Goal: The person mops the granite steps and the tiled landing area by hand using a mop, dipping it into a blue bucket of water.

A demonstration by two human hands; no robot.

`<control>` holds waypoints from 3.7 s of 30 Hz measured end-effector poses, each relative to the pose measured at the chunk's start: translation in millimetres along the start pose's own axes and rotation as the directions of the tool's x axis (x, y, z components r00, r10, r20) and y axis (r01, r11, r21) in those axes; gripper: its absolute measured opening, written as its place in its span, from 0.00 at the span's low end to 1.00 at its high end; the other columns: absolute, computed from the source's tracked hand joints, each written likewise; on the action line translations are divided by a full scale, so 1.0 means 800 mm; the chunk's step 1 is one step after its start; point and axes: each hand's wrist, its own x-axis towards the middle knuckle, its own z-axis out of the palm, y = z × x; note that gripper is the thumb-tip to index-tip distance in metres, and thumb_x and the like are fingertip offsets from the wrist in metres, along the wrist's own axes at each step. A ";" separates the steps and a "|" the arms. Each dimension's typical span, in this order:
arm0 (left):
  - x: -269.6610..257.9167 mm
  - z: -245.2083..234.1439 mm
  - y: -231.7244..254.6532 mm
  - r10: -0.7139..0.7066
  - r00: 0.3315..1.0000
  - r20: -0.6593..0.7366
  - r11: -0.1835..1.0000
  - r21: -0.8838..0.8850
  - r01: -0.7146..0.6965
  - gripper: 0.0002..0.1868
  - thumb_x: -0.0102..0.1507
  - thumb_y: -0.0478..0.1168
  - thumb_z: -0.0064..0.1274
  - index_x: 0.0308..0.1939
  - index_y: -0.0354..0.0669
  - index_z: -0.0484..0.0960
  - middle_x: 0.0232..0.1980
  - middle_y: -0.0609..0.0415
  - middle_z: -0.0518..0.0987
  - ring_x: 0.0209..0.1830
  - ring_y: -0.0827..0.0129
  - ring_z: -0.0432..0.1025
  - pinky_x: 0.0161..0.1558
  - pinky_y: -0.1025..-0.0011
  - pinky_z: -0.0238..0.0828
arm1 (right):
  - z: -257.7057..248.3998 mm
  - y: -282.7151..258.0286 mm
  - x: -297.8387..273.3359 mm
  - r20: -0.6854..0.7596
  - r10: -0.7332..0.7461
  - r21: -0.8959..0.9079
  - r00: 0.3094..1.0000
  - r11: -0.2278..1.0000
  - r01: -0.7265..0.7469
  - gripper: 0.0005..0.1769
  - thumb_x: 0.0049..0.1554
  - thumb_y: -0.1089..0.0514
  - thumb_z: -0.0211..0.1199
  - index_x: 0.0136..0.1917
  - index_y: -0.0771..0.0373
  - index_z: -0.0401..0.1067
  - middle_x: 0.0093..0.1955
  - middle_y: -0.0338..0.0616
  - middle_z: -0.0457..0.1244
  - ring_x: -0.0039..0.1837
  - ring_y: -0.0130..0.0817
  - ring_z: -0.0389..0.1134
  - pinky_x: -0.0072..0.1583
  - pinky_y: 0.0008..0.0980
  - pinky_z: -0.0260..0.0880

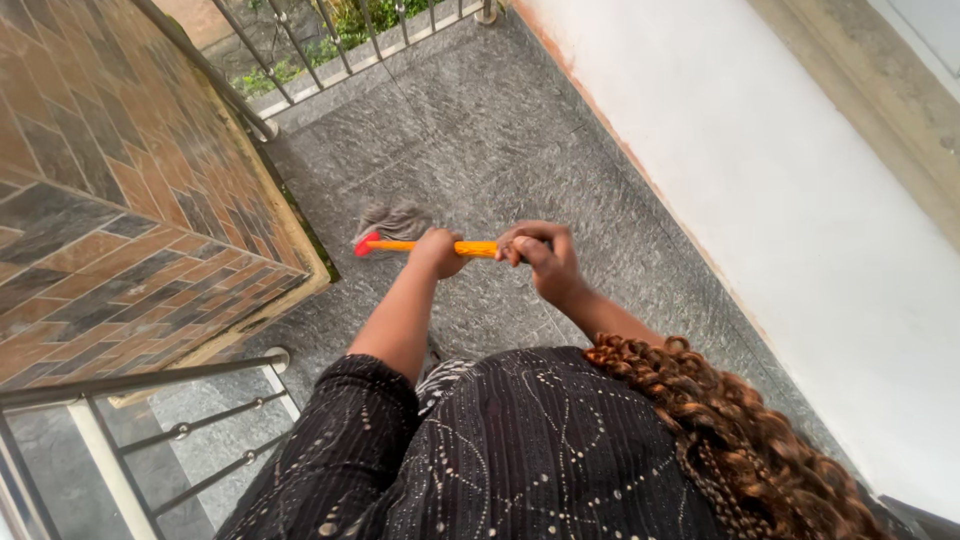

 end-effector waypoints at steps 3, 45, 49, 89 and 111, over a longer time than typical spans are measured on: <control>-0.039 0.007 -0.007 -0.124 0.986 -0.109 0.981 -0.164 0.105 0.16 0.54 0.52 0.63 0.42 0.53 0.89 0.49 0.51 0.84 0.55 0.47 0.72 0.56 0.54 0.71 | 0.016 -0.016 -0.006 0.154 -0.041 0.009 0.987 0.999 0.040 0.16 0.57 0.58 0.51 0.31 0.69 0.67 0.35 0.47 0.64 0.43 0.34 0.67 0.51 0.36 0.70; 0.070 0.054 0.280 0.569 0.767 -0.296 0.635 -0.434 -0.639 0.20 0.63 0.42 0.53 0.59 0.40 0.78 0.59 0.43 0.76 0.61 0.56 0.69 0.56 0.57 0.69 | -0.080 -0.162 -0.031 0.042 0.168 -0.660 0.985 0.745 -0.099 0.24 0.58 0.42 0.58 0.34 0.62 0.78 0.29 0.42 0.66 0.31 0.31 0.65 0.37 0.35 0.65; 0.040 -0.009 0.273 0.459 0.862 -0.215 0.687 -0.530 -0.498 0.19 0.57 0.41 0.54 0.52 0.42 0.80 0.53 0.45 0.80 0.55 0.55 0.74 0.54 0.59 0.73 | -0.082 -0.173 -0.033 0.012 0.109 -0.597 0.994 0.798 -0.080 0.28 0.59 0.37 0.58 0.36 0.62 0.78 0.29 0.41 0.66 0.33 0.29 0.65 0.37 0.32 0.64; -0.066 -0.032 0.042 -0.343 0.939 0.029 0.887 -0.319 0.333 0.16 0.57 0.53 0.59 0.43 0.52 0.89 0.47 0.42 0.84 0.50 0.46 0.78 0.55 0.54 0.75 | 0.001 -0.037 0.064 0.228 0.077 0.094 0.971 0.991 -0.100 0.20 0.60 0.56 0.52 0.30 0.68 0.68 0.31 0.44 0.63 0.41 0.38 0.69 0.55 0.42 0.76; 0.053 0.005 0.257 -0.199 0.968 -0.151 0.896 -0.428 0.117 0.13 0.59 0.50 0.57 0.43 0.53 0.88 0.44 0.45 0.85 0.48 0.46 0.78 0.51 0.53 0.74 | -0.176 -0.143 -0.011 0.038 -0.007 -0.039 0.999 0.999 0.008 0.16 0.57 0.59 0.48 0.28 0.64 0.64 0.28 0.42 0.58 0.35 0.34 0.66 0.47 0.42 0.76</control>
